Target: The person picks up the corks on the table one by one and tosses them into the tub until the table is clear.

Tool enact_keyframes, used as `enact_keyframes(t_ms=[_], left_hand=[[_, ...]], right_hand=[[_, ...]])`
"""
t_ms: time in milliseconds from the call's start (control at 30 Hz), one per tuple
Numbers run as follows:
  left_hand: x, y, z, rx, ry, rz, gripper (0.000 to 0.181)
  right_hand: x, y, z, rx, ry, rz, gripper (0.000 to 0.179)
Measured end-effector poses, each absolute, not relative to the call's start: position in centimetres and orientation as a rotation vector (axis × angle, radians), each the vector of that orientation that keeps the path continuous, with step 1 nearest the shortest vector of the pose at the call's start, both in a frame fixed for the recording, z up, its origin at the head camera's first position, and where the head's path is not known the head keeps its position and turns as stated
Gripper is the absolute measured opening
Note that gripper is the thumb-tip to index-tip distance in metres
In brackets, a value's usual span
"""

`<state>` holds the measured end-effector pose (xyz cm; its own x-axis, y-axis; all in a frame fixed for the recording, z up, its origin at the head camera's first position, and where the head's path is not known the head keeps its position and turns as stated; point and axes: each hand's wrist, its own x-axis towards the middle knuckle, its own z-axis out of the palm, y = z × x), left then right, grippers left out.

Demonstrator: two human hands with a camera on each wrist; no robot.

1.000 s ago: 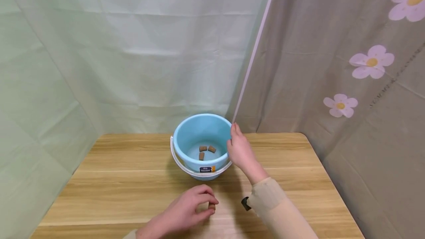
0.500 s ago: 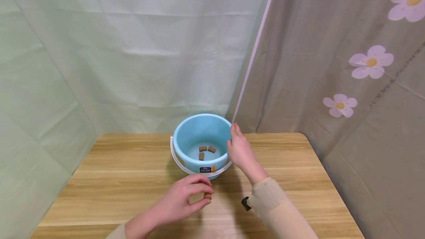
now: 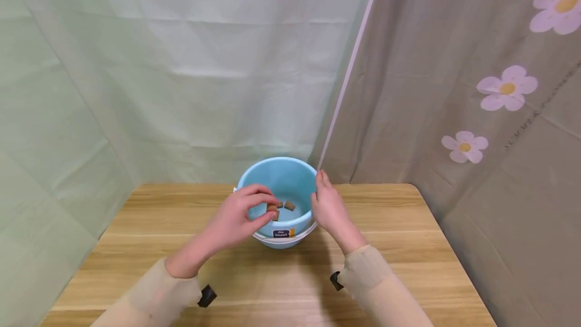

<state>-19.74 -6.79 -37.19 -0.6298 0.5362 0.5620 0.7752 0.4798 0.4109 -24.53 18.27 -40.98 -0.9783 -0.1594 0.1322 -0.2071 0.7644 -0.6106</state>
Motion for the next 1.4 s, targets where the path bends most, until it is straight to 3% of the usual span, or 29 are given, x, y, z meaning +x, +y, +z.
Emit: enact_keyframes(t_ms=[500,800,1067,1400], left_hand=[[-24.1,-5.1,-37.6,-0.951,-2.773,-0.731,0.018],[-25.0,-4.7,-37.8,-0.896,-2.859,-0.683,0.017],[-25.2,-5.2,-38.2,-0.744,-2.797,-0.746,0.034],[-25.0,-5.8,-38.2,-0.720,-2.630,-0.851,0.031]], right_hand=[[-24.6,18.5,-40.9,0.305,-2.891,0.995,0.063],[-24.7,18.2,-41.0,0.316,-2.886,0.999,0.063],[-24.9,17.9,-41.0,0.337,-2.880,1.017,0.063],[-25.0,18.2,-41.0,0.342,-2.876,1.022,0.063]])
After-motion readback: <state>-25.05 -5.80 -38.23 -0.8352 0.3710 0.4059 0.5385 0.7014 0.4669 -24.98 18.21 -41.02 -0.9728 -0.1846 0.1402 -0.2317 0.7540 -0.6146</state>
